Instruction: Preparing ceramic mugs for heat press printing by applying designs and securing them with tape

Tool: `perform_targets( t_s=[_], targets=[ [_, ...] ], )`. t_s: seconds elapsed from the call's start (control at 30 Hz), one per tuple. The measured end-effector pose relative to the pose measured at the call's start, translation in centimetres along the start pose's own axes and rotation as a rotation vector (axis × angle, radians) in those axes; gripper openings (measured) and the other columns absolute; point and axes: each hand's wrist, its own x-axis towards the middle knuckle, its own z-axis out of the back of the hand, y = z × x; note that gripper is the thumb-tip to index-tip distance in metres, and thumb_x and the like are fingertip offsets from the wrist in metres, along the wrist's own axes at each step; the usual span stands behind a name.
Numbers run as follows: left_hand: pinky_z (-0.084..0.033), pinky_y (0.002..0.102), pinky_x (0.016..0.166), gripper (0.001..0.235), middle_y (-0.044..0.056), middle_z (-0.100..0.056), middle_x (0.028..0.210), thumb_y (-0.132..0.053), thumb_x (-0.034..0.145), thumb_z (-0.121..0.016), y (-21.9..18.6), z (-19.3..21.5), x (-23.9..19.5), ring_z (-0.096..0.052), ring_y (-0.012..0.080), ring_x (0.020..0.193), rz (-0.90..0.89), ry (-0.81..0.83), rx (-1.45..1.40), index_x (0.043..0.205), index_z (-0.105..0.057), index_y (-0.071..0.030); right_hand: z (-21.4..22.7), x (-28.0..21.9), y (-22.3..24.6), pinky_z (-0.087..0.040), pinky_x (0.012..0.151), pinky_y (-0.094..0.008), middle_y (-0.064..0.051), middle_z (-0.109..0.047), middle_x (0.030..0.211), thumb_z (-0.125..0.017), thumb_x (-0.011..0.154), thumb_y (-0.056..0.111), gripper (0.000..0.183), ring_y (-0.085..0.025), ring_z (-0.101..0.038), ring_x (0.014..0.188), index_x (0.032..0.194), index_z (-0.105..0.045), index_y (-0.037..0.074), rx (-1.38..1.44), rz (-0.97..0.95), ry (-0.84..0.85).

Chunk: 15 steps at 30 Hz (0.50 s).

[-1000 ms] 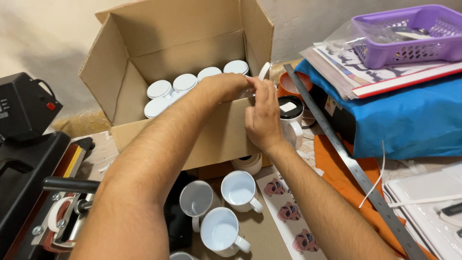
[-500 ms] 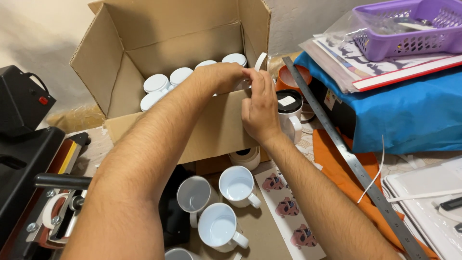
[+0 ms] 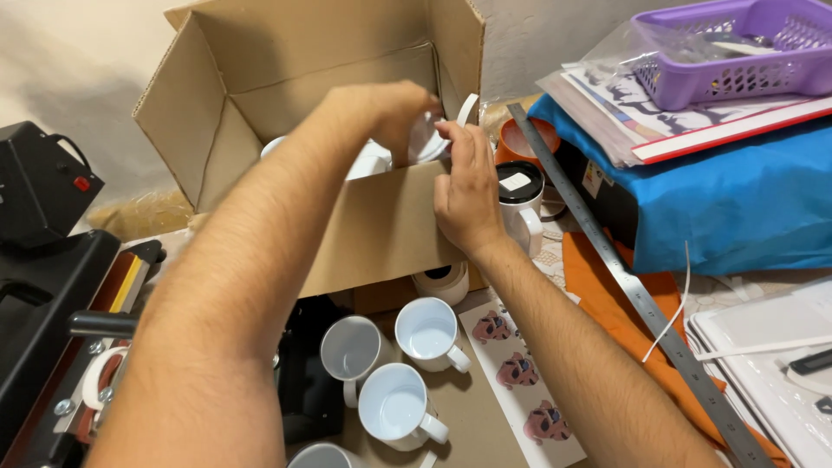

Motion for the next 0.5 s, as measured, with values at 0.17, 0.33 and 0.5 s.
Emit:
perform_targets(
  t_s=[0.17, 0.33, 0.5],
  targets=[
    [-0.054, 0.045, 0.088, 0.114, 0.010, -0.050, 0.142, -0.023, 0.053, -0.096, 1.7, 2.2, -1.4, -0.055, 0.0308, 0.123, 0.119, -0.002, -0.023, 0.151, -0.038, -0.013, 0.0, 0.8, 0.6, -0.044, 0.093, -0.041, -0.020, -0.050, 0.114, -0.041, 0.067, -0.005, 0.061, -0.035, -0.049, 0.102, 0.128, -0.048, -0.004, 0.046, -0.032, -0.010],
    [-0.047, 0.045, 0.093, 0.111, 0.014, -0.049, 0.137, -0.014, 0.053, -0.095, 4.6, 3.4, -5.3, -0.050, 0.0333, 0.123, 0.136, -0.259, -0.129, 0.148, -0.039, -0.012, -0.5, 1.5, 0.2, -0.043, 0.098, -0.043, -0.020, -0.051, 0.113, -0.041, 0.067, -0.004, 0.059, -0.035, -0.050, 0.106, 0.125, -0.049, -0.004, 0.041, -0.058, 0.007],
    [-0.047, 0.041, 0.089, 0.096, 0.014, -0.058, 0.130, -0.014, 0.051, -0.091, 2.3, 2.8, -14.7, -0.056, 0.0324, 0.115, 0.072, -0.620, -0.238, 0.137, -0.049, -0.006, -1.4, 2.1, -0.8, -0.044, 0.095, -0.044, -0.019, -0.053, 0.114, -0.041, 0.070, -0.003, 0.055, -0.034, -0.051, 0.106, 0.124, -0.051, -0.004, -0.026, -0.041, 0.068]
  ],
)
